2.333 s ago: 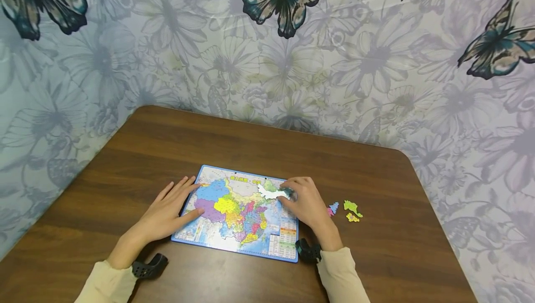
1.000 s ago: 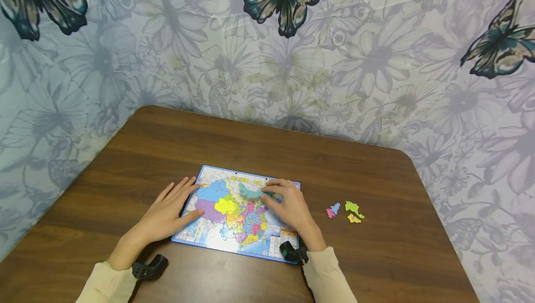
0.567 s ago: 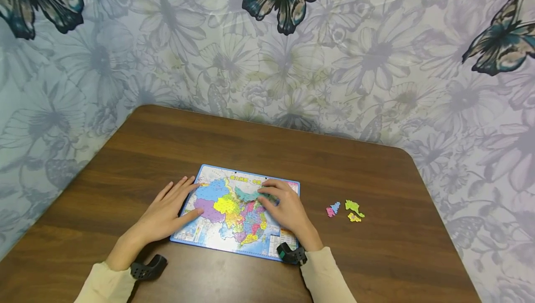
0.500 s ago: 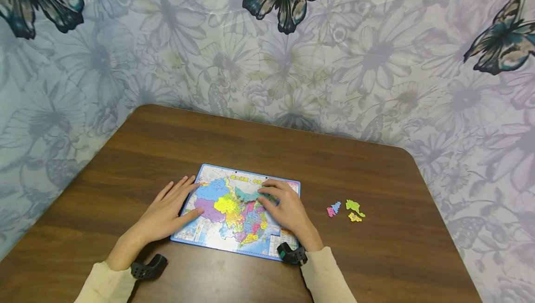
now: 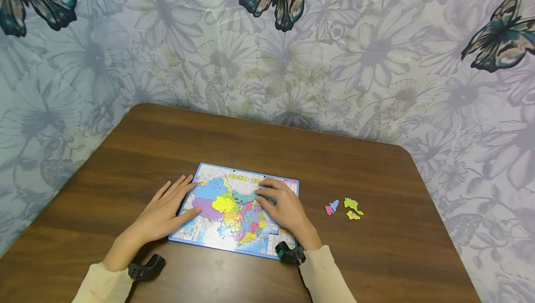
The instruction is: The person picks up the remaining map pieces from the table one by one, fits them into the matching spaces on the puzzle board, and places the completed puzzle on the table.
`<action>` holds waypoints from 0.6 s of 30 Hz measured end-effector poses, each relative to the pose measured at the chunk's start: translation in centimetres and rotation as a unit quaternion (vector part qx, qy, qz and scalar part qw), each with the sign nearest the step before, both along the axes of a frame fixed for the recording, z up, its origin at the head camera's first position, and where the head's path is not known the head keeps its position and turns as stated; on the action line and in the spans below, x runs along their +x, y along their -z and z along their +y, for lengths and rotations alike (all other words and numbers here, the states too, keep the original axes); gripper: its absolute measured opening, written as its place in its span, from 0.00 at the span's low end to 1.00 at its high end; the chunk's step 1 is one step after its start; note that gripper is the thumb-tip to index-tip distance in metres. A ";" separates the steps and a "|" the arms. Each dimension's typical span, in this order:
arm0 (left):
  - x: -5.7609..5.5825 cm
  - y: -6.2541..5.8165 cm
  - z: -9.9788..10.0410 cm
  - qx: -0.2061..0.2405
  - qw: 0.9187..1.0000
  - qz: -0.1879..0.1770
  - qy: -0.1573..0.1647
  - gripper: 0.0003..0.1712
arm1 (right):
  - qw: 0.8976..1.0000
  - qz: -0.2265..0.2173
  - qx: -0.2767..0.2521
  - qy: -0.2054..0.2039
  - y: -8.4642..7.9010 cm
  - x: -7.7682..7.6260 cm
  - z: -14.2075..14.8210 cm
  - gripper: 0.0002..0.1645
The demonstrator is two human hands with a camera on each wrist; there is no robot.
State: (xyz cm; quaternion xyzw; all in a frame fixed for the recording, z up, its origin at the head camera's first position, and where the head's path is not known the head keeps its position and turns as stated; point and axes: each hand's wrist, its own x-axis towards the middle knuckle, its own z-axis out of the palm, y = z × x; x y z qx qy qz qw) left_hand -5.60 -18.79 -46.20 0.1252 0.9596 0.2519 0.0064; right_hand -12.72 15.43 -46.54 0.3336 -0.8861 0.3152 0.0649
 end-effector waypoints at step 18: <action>0.0 0.0 0.0 0.002 1.000 -0.004 -0.002 0.46 | 0.998 0.008 0.067 -0.014 -0.1 0.0 -0.2 0.18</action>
